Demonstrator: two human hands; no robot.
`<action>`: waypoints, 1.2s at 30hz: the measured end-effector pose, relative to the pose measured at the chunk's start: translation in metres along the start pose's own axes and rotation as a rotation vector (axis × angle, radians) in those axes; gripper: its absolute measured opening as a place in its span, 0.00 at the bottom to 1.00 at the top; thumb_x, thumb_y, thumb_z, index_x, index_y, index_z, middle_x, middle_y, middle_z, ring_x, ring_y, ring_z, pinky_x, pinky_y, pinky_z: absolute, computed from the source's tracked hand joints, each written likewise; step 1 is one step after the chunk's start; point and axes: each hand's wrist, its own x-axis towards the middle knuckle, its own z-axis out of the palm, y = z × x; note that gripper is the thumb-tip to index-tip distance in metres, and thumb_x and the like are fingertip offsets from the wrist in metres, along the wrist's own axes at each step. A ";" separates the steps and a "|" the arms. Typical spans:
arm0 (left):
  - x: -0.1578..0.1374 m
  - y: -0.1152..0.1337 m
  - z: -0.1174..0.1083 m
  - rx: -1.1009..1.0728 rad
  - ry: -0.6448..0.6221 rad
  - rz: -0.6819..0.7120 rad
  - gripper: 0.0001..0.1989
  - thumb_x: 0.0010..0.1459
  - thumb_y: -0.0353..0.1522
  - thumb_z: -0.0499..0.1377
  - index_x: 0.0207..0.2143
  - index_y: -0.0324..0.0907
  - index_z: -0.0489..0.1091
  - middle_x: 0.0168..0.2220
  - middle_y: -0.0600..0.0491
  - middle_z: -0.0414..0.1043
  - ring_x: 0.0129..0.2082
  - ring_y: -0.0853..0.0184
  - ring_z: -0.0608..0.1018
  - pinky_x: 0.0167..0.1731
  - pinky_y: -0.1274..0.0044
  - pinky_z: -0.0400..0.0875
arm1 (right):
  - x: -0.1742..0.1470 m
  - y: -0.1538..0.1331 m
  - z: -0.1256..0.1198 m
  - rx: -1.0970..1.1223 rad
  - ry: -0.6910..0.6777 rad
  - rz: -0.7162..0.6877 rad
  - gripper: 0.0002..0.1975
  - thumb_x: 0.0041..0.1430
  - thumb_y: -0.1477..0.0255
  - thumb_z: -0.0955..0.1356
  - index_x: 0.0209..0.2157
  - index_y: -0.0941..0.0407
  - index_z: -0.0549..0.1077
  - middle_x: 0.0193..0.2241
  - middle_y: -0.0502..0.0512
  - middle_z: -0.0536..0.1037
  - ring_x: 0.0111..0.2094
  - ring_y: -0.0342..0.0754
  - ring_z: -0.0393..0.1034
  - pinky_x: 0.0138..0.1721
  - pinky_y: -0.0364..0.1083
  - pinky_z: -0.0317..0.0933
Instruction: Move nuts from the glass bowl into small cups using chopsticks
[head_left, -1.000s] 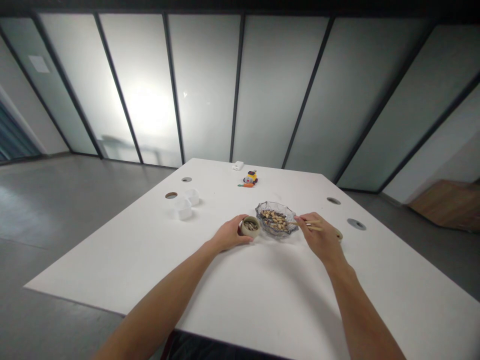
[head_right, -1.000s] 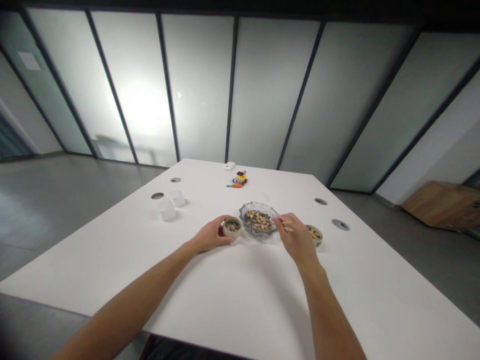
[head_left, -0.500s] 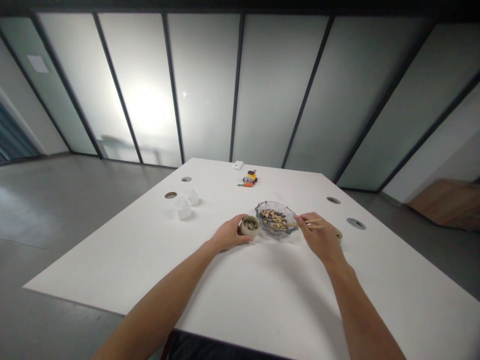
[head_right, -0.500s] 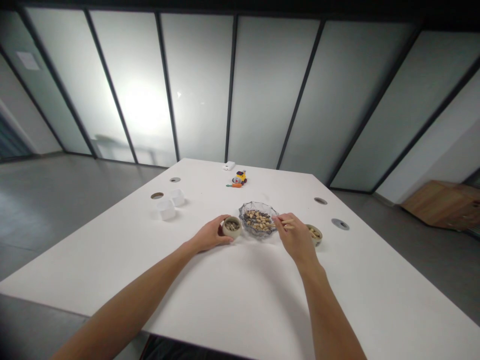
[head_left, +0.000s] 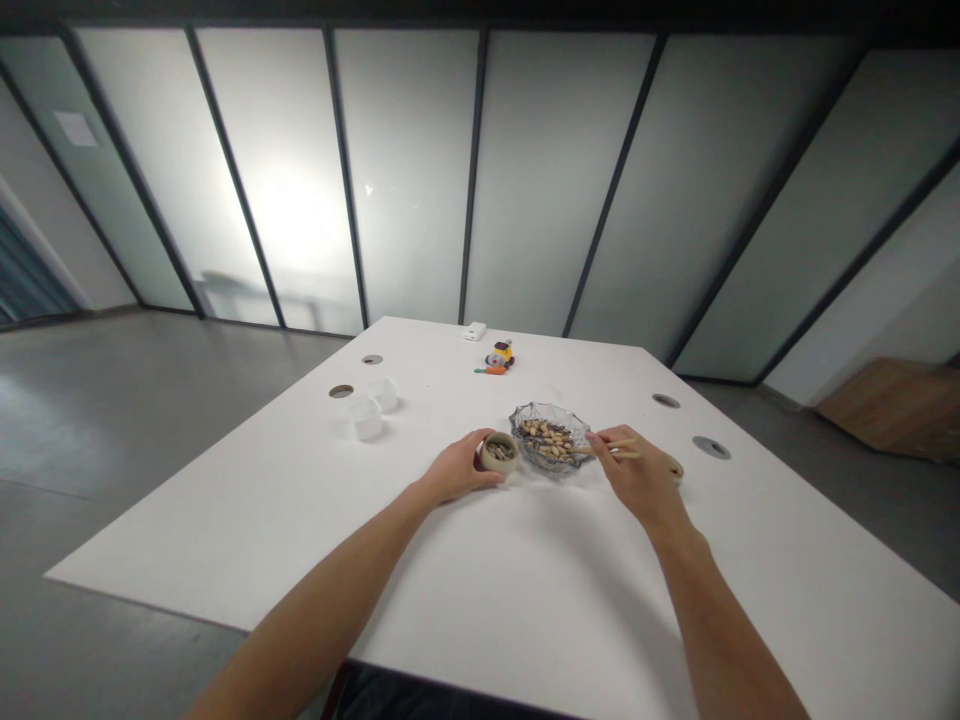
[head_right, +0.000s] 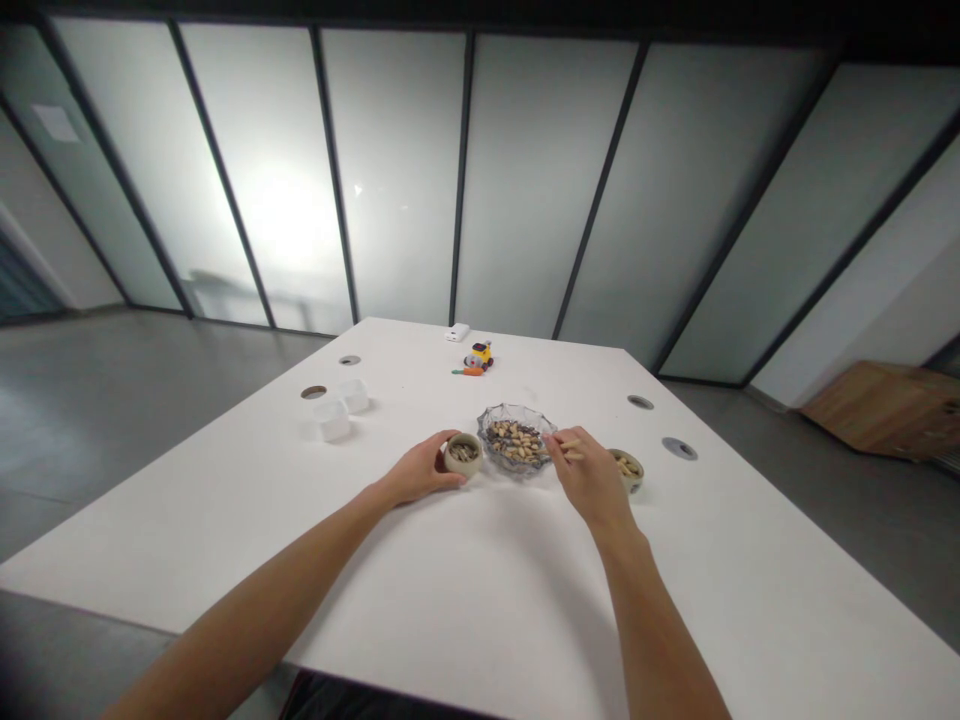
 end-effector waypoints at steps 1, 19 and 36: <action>0.000 0.000 0.000 0.002 0.002 0.000 0.34 0.50 0.37 0.73 0.60 0.50 0.70 0.57 0.50 0.78 0.48 0.57 0.82 0.49 0.69 0.76 | 0.000 0.000 0.000 0.021 -0.011 -0.004 0.28 0.74 0.49 0.58 0.32 0.52 0.76 0.33 0.58 0.81 0.34 0.53 0.77 0.38 0.49 0.68; 0.000 0.000 -0.001 -0.008 -0.008 -0.011 0.35 0.50 0.38 0.72 0.61 0.49 0.69 0.57 0.49 0.78 0.49 0.56 0.81 0.50 0.68 0.76 | 0.002 -0.001 0.000 0.018 0.024 0.052 0.32 0.71 0.43 0.57 0.30 0.52 0.77 0.30 0.58 0.81 0.33 0.54 0.77 0.37 0.50 0.68; -0.001 -0.003 0.000 -0.038 -0.014 -0.012 0.36 0.50 0.38 0.73 0.62 0.49 0.69 0.58 0.48 0.77 0.50 0.56 0.81 0.51 0.68 0.76 | 0.001 -0.004 -0.005 0.033 0.091 0.048 0.29 0.72 0.46 0.59 0.30 0.53 0.77 0.32 0.57 0.82 0.33 0.52 0.77 0.35 0.50 0.66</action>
